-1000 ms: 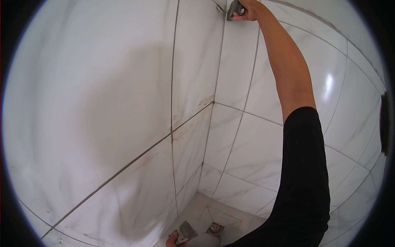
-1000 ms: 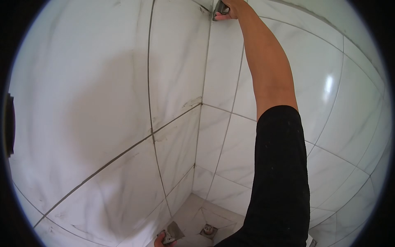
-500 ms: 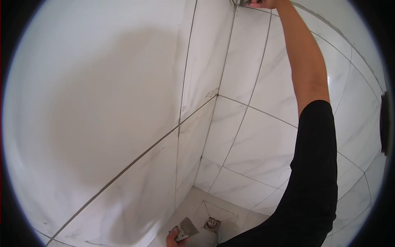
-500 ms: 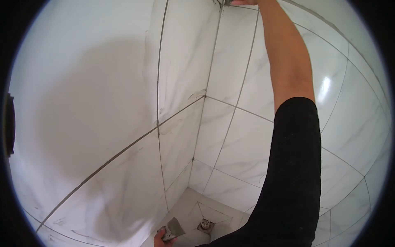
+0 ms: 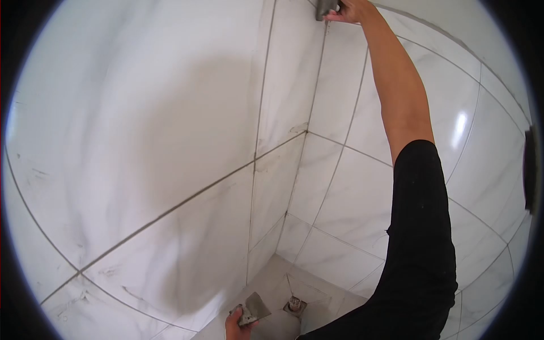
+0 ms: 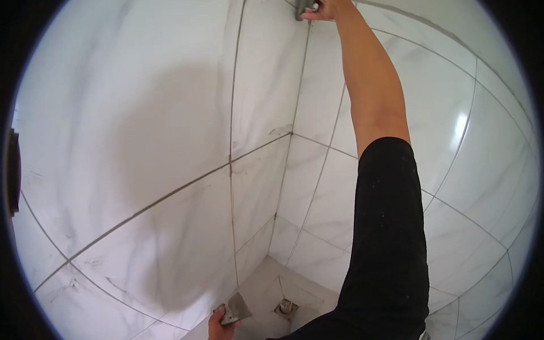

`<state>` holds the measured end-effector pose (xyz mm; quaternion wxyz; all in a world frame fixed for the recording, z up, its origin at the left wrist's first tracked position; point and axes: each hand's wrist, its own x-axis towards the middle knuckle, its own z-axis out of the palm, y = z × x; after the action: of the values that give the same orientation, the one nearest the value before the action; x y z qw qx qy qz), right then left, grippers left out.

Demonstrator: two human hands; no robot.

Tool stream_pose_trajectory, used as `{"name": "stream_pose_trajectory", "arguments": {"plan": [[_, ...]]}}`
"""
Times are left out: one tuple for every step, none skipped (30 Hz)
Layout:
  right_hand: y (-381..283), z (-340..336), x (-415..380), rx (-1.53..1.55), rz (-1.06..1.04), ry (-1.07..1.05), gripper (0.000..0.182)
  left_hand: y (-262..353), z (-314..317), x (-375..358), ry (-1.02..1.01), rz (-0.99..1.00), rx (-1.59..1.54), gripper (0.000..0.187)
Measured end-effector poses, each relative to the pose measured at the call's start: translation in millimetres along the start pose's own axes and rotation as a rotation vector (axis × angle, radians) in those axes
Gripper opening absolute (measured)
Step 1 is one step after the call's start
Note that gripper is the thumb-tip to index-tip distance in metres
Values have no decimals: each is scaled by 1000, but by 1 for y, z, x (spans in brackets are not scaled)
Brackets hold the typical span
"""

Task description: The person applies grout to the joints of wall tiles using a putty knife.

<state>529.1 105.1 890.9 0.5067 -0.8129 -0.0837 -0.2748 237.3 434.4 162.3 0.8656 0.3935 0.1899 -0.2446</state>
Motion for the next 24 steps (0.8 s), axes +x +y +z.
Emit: {"name": "stream_pose_trajectory", "arguments": {"plan": [[-9,4,-9,13,-4,22,33,-1,5,-5,-16,28,41,63],[-19,5,-17,16,-9,24,33,1,15,-9,-18,33,43,63],[-26,5,-23,78,13,-59,34,3,26,-14,-34,40,16,60],[-30,1,-29,146,34,-143,34,0,33,-19,-45,49,-10,57],[-31,-6,-37,161,32,-139,34,-5,35,-21,-37,58,1,57],[-34,-12,-48,88,-10,-172,35,-12,35,-19,-101,99,33,56],[-38,-14,-63,12,-59,-205,35,-18,35,-17,-167,145,63,55],[-31,-11,-81,-44,-80,22,37,-25,33,-19,-159,161,72,55],[-19,-13,-81,-31,-93,21,37,-36,36,-20,-150,246,125,54],[7,-15,-72,-55,-192,47,45,-40,37,-21,-144,324,179,54],[34,-13,-63,-85,-291,74,66,-35,42,-31,-147,332,179,54],[59,-3,-53,-91,-382,141,72,-27,49,-48,-92,408,628,54],[83,9,-41,-96,-471,205,78,-22,53,-57,-25,473,1076,54],[101,13,-24,-122,-529,216,82,-29,43,-46,-20,479,1074,54],[112,21,-11,-114,-537,215,82,-41,25,-26,-140,406,692,55],[119,31,-3,-193,-604,278,82,-36,26,-23,-254,328,312,56],[123,37,6,-275,-667,342,82,-34,26,-25,-252,334,314,56],[132,45,-1,-214,-686,356,77,-18,46,-48,-78,261,218,55],[139,43,-22,-217,-681,356,77,-10,56,-61,91,179,120,55],[139,32,-49,-222,-512,225,74,-14,41,-50,88,174,116,55],[128,20,-64,-231,-350,93,70,-23,17,-26,-96,240,111,54],[114,11,-69,-189,-281,101,63,-29,5,-13,-276,305,106,52],[108,4,-70,-142,-205,113,57,-18,14,-23,-277,299,102,52],[105,-6,-47,40,-69,164,52,2,34,-38,-154,223,64,49]]}}
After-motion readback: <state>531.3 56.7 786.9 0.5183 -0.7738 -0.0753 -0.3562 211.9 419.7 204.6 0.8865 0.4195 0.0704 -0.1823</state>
